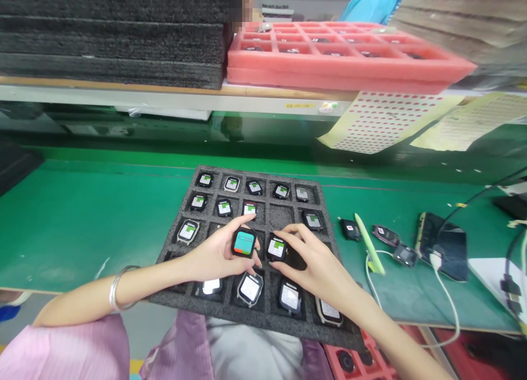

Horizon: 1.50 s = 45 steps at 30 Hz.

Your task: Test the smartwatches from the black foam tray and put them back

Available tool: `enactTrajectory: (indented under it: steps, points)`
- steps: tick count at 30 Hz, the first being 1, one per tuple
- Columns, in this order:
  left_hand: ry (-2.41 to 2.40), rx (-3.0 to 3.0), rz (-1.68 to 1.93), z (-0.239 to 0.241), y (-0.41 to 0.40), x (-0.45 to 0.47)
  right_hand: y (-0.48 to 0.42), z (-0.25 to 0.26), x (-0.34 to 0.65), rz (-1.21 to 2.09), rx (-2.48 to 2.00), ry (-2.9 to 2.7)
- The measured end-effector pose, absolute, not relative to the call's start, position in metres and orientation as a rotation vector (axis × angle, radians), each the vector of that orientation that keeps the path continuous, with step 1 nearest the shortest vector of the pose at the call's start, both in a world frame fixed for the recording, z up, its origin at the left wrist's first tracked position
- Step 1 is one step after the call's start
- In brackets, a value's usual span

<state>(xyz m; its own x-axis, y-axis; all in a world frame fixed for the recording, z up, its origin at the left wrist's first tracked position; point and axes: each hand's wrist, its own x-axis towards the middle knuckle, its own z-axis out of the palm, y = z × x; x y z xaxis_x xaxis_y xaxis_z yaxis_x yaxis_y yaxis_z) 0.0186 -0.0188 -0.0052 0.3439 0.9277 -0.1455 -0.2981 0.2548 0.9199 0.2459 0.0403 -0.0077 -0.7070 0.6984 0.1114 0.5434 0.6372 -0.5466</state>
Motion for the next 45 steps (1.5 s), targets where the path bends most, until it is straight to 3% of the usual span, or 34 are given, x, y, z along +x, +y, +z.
enactTrajectory:
  steps: [4, 10, 19, 26, 37, 45]
  points:
    - [0.81, 0.936, 0.989, -0.007, -0.019, 0.017, 0.038, 0.002, 0.252, 0.497, -1.009, -2.785]
    - [0.849, 0.952, 0.993, -0.007, -0.016, 0.017, 0.034, 0.003, 0.258, 0.529, -1.0, -2.859]
    - [0.808, 0.917, 0.994, -0.004, -0.017, 0.017, 0.038, 0.008, 0.25, 0.564, -0.918, -2.498]
    - [0.838, 0.959, 0.983, -0.008, -0.016, 0.015, 0.042, -0.011, 0.254, 0.609, -0.921, -2.683]
    - [0.812, 0.932, 1.01, -0.01, -0.015, 0.012, 0.04, 0.003, 0.261, 0.437, -0.909, -2.775]
    - [0.813, 0.928, 1.001, -0.009, -0.017, 0.011, 0.04, 0.004, 0.247, 0.563, -0.785, -2.696]
